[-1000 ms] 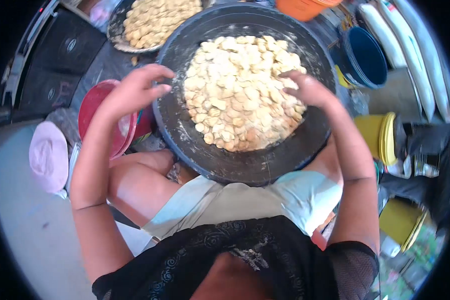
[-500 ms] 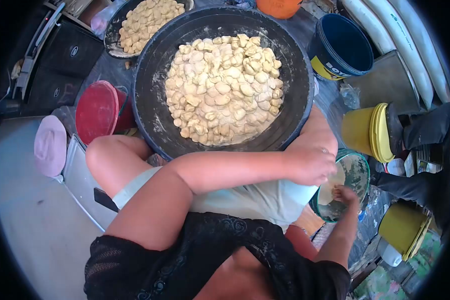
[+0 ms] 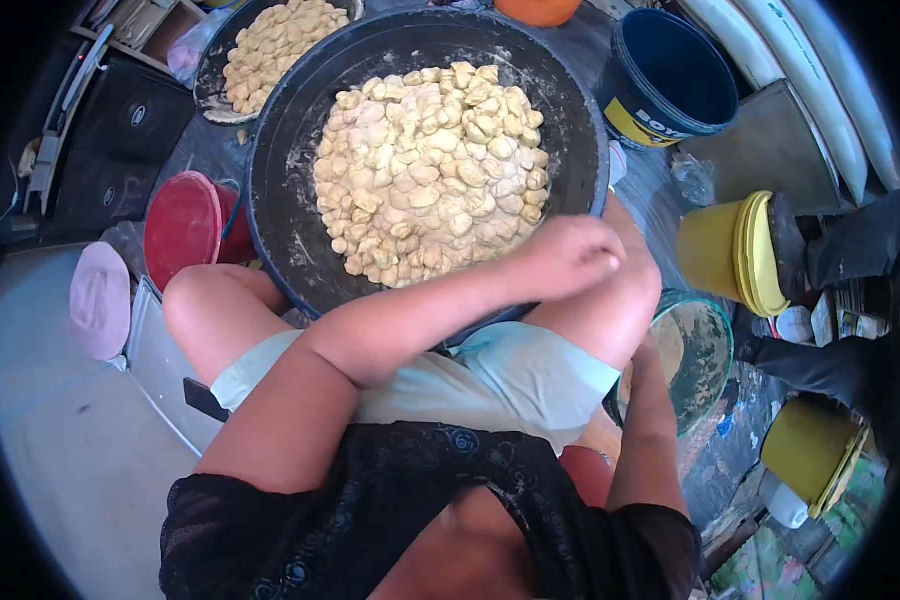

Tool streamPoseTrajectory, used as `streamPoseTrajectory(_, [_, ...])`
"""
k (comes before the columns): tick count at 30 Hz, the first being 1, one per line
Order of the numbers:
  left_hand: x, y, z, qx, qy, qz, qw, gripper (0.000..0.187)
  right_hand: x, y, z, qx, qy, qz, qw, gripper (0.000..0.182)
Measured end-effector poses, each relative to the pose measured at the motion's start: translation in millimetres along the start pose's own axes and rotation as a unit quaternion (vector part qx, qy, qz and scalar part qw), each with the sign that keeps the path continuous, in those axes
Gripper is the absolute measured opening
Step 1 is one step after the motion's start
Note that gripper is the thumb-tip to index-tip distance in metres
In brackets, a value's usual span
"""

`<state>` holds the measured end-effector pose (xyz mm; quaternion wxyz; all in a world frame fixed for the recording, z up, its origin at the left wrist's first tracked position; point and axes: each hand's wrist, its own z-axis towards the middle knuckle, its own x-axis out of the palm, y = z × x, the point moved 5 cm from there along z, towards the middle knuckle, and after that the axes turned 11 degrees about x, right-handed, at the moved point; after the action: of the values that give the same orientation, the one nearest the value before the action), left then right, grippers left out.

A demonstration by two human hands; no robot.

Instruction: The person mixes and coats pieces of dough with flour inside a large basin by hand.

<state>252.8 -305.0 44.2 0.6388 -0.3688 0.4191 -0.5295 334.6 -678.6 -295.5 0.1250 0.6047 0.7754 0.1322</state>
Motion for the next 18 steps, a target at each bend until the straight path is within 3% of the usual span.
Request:
streamPoseTrajectory(2, [-21, 32, -11, -0.083, -0.063, -0.091, 0.990, 0.014, -33, 19, -19, -0.021, 0.006, 0.077, 0.997, 0.026])
streamPoseTrajectory(4, [-49, 62, -29, -0.133, -0.115, -0.128, 0.976, 0.015, -70, 38, -42, -0.034, 0.024, 0.170, 0.985, 0.011])
streamPoseTrajectory(6, [-77, 88, -54, -0.207, -0.189, -0.206, 0.938, 0.016, -114, 52, -49, -0.059, 0.039, 0.217, 0.974, 0.014])
streamPoseTrajectory(8, [-100, 115, -82, -0.263, -0.255, -0.250, 0.896, 0.016, -107, 87, -101, -0.116, 0.006, 0.196, 0.974, 0.010])
streamPoseTrajectory(10, [-120, 142, -108, -0.304, -0.312, -0.257, 0.863, 0.015, -109, 135, -112, -0.137, 0.091, 0.333, 0.928, 0.012])
streamPoseTrajectory(12, [-133, 151, -117, -0.312, -0.334, -0.274, 0.846, 0.016, -42, 201, -159, -0.126, 0.258, 0.311, 0.906, 0.012])
streamPoseTrajectory(14, [-141, 156, -117, -0.304, -0.340, -0.305, 0.836, 0.018, 45, 260, -195, -0.154, 0.314, 0.149, 0.925, 0.010])
streamPoseTrajectory(16, [-139, 167, -108, -0.272, -0.318, -0.372, 0.829, 0.029, 172, 292, -240, -0.251, 0.178, 0.124, 0.943, 0.008])
streamPoseTrajectory(17, [-137, 170, -102, -0.254, -0.307, -0.404, 0.824, 0.034, 244, 291, -267, -0.238, 0.181, 0.055, 0.953, 0.013])
streamPoseTrajectory(18, [-137, 167, -95, -0.251, -0.314, -0.440, 0.803, 0.039, 276, 307, -225, -0.238, 0.231, -0.015, 0.943, 0.022])
